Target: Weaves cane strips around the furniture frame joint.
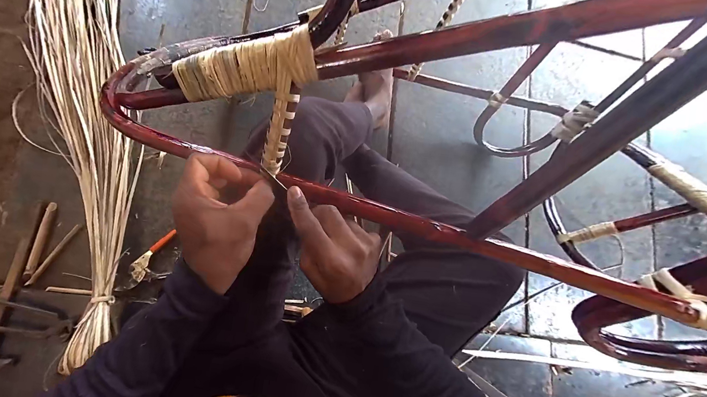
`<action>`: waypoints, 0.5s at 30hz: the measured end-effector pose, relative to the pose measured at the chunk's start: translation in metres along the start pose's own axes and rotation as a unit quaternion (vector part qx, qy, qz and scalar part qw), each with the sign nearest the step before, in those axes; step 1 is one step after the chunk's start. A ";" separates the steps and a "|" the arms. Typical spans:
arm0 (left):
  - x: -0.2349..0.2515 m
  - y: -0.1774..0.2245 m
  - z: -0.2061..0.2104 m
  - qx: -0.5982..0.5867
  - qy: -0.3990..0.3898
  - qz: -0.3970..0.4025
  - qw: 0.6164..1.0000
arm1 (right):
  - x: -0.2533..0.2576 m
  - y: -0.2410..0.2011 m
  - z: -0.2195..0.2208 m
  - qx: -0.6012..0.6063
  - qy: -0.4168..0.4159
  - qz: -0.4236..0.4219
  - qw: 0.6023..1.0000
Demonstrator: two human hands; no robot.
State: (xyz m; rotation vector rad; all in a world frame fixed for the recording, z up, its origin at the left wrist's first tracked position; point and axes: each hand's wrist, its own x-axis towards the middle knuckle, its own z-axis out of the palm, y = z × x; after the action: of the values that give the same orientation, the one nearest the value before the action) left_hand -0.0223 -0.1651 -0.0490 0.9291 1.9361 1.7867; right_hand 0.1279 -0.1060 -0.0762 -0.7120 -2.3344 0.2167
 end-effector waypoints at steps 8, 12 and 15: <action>0.013 0.009 -0.007 0.057 -0.046 -0.046 0.996 | -0.009 0.007 -0.002 -0.018 0.006 -0.007 1.000; 0.017 0.008 -0.011 0.072 -0.069 -0.068 0.993 | -0.012 0.008 -0.006 -0.029 -0.004 -0.008 1.000; 0.020 0.007 -0.013 0.074 -0.074 -0.074 0.992 | -0.012 0.009 -0.007 -0.025 -0.010 -0.015 1.000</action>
State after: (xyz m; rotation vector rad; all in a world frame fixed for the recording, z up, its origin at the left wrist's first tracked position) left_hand -0.0437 -0.1620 -0.0363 0.9107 2.0080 1.4664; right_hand 0.1433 -0.1050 -0.0808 -0.7026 -2.3759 0.1529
